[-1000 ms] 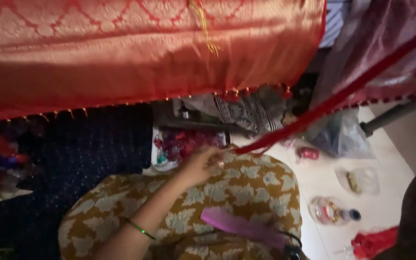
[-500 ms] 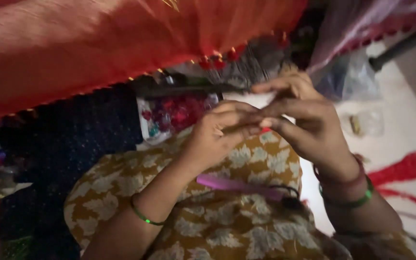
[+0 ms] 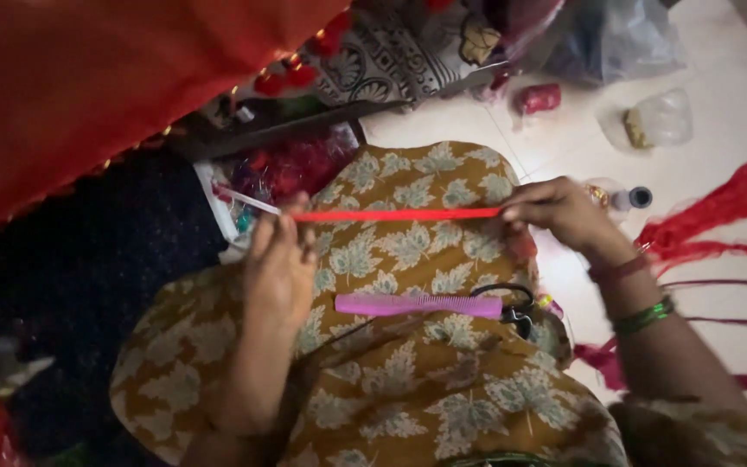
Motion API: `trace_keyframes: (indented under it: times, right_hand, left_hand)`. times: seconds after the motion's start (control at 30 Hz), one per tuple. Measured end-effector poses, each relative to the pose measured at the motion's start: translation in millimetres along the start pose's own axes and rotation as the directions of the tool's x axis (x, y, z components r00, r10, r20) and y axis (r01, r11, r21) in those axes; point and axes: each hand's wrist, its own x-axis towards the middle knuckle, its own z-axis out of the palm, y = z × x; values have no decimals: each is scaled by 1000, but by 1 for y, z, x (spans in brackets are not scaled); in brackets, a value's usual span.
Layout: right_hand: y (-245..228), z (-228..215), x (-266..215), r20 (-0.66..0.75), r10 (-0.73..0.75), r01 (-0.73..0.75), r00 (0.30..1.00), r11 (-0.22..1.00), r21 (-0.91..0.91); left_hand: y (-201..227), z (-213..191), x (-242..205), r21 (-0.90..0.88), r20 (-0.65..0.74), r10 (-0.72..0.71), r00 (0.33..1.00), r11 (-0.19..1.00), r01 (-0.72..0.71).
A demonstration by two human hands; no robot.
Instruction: Manually attaching and trimming red fabric tassels to the edge of a decorative textile.
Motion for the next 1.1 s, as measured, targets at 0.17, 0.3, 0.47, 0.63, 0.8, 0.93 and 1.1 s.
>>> trace_keyframes:
  times: [0.17,0.3,0.47,0.63,0.8,0.93,1.1]
  right_hand:
    - [25,-37,-1,-300,-129,46,945,962,-268]
    - [81,8,0,75,-604,526,794,618,-584]
    - [-26,129,-81,299,-614,674,731,581,-456]
    - [2,112,-95,346,-587,678,732,575,-459]
    - [-10,64,-101,-246,-416,339,875,892,-300]
    - [-25,72,-84,-350,-577,215,738,692,-689]
    - [-9,122,-77,3,-564,149,826,212,-966]
  left_hand:
    - [-72,-51,-6,-26,-144,-186,972,983,184]
    - [-74,-49,-21,5,-104,-165,981,986,166]
    - [-61,-52,-22,51,23,-98,995,994,97]
    - [-65,-75,-19,11,70,-74,995,997,73]
    - [-74,-85,-20,111,-82,-99,992,988,108]
    - [-64,-62,-34,90,6,-110,994,990,109]
    - [-47,-23,-60,-70,116,-164,980,982,173]
